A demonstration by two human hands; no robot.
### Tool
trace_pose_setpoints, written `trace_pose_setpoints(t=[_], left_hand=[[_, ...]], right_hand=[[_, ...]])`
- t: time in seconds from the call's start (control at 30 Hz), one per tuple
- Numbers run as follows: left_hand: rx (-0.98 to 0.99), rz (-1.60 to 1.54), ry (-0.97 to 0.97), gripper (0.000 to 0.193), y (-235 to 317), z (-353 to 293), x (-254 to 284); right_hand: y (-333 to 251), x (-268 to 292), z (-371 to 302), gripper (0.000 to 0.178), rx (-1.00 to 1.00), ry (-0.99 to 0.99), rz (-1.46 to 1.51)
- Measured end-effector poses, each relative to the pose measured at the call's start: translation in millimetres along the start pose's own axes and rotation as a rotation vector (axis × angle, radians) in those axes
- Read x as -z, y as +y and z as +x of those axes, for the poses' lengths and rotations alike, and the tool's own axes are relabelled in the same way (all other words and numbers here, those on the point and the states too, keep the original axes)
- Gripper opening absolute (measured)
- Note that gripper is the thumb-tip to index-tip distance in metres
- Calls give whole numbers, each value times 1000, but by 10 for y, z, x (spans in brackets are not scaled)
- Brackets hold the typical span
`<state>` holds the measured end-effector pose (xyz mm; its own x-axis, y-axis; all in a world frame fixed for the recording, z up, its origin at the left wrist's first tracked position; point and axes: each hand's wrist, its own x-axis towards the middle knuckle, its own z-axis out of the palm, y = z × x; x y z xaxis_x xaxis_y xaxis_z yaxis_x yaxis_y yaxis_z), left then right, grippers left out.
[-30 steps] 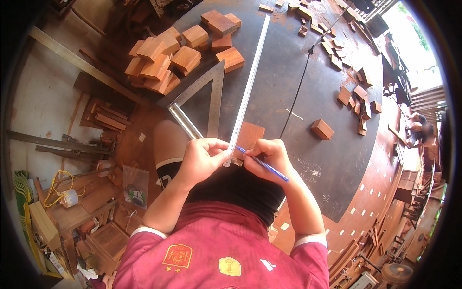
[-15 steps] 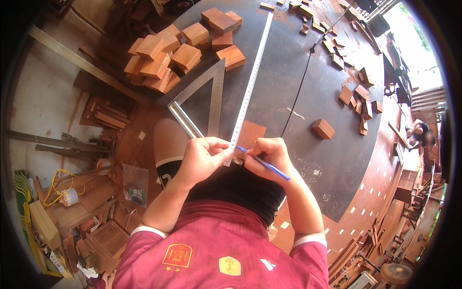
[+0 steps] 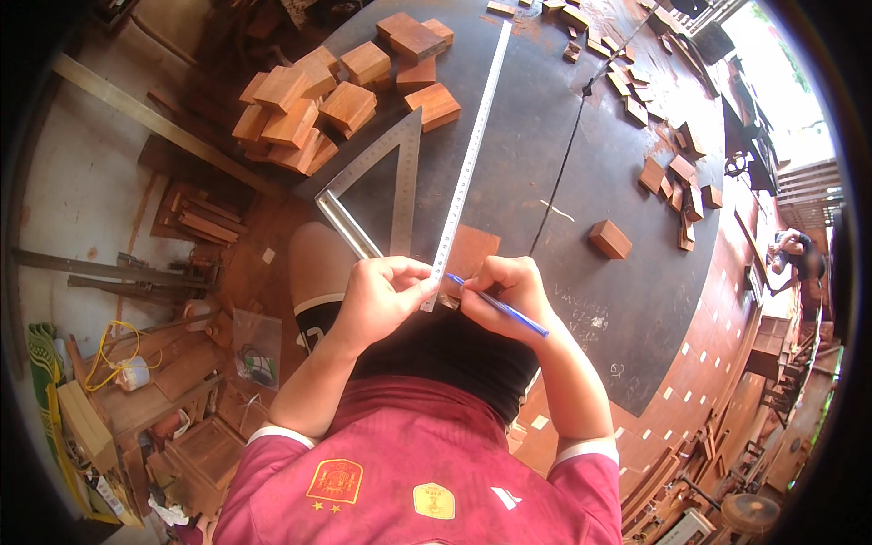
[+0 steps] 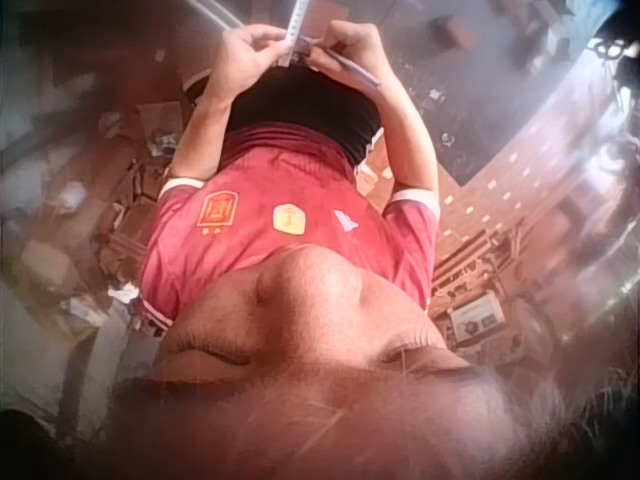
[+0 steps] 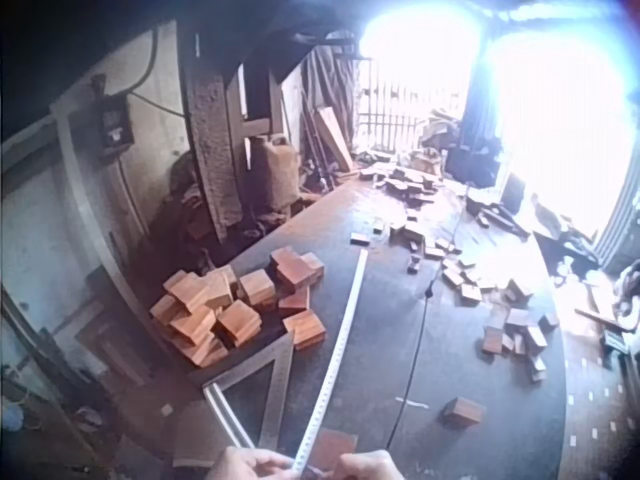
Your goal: The person uses a metal ruler and a set square to measure and mark small wooden blocks on a workbench with a blue pen. They repeatedly position the tools, draw lines, and move the blocks to continue marking.
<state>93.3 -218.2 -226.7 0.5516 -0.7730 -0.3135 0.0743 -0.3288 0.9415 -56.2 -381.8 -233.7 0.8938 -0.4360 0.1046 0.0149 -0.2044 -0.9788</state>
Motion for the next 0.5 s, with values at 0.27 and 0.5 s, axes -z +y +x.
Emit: trace_pose_setpoints(t=[0.27, 0.5], left_hand=[[-226, 250, 160, 23, 200, 98, 92], [-395, 395, 613, 28, -76, 117, 469]], right_hand=[[95, 252, 23, 31, 316, 250, -441], [-147, 253, 82, 78, 333, -199, -681]])
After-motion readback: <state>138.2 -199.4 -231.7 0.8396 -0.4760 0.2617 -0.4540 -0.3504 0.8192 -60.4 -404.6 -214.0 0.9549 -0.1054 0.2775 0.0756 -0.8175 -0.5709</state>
